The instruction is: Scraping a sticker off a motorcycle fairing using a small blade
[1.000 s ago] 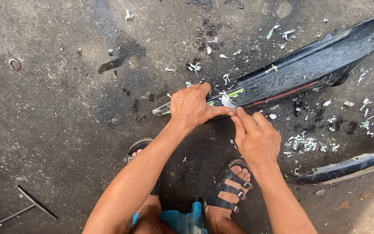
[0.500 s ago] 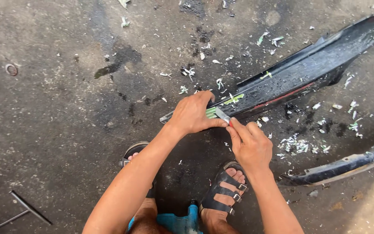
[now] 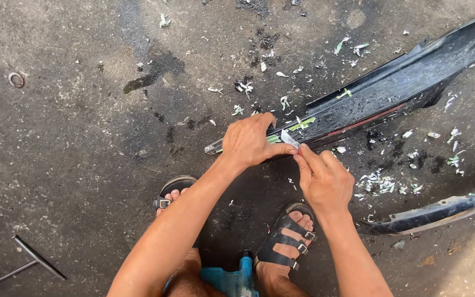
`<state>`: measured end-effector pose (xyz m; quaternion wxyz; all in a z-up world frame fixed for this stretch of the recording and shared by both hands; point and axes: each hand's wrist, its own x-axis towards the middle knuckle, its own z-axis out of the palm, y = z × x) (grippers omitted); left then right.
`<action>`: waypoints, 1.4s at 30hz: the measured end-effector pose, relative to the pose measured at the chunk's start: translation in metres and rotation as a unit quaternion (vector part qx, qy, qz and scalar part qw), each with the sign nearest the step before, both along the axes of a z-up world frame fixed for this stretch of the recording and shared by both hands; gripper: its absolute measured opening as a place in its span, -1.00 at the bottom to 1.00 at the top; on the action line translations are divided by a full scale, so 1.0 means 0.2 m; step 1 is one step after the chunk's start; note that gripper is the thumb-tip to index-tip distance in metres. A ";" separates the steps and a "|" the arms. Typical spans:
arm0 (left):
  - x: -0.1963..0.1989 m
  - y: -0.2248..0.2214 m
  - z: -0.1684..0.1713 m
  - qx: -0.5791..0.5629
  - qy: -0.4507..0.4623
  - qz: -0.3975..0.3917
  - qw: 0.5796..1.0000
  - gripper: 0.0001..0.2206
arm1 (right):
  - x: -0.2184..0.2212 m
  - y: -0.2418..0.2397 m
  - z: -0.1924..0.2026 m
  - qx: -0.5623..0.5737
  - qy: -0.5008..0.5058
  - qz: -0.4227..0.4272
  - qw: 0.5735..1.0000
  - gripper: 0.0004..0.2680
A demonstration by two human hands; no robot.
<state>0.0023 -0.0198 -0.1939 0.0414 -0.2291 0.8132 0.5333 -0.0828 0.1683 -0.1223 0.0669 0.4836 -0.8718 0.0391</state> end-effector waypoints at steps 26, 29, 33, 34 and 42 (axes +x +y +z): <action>-0.01 0.00 -0.06 0.022 0.001 -0.015 1.000 -0.28 | 0.01 -0.02 0.03 0.005 -0.050 -0.003 0.999 -0.87; -0.02 0.01 0.00 -0.010 -0.033 -0.013 0.999 -0.25 | 0.01 0.00 0.02 0.012 -0.018 -0.009 1.000 -0.87; -0.04 0.03 0.02 -0.020 -0.042 0.005 0.999 -0.27 | 0.04 -0.02 0.04 0.006 -0.011 -0.038 0.999 -0.86; -0.04 0.03 0.03 -0.016 -0.050 0.007 0.999 -0.27 | 0.04 -0.02 0.04 0.003 -0.006 -0.042 0.999 -0.86; -0.04 0.02 -0.03 0.007 -0.028 -0.011 1.000 -0.28 | -0.04 0.01 0.03 0.012 -0.022 0.003 1.000 -0.87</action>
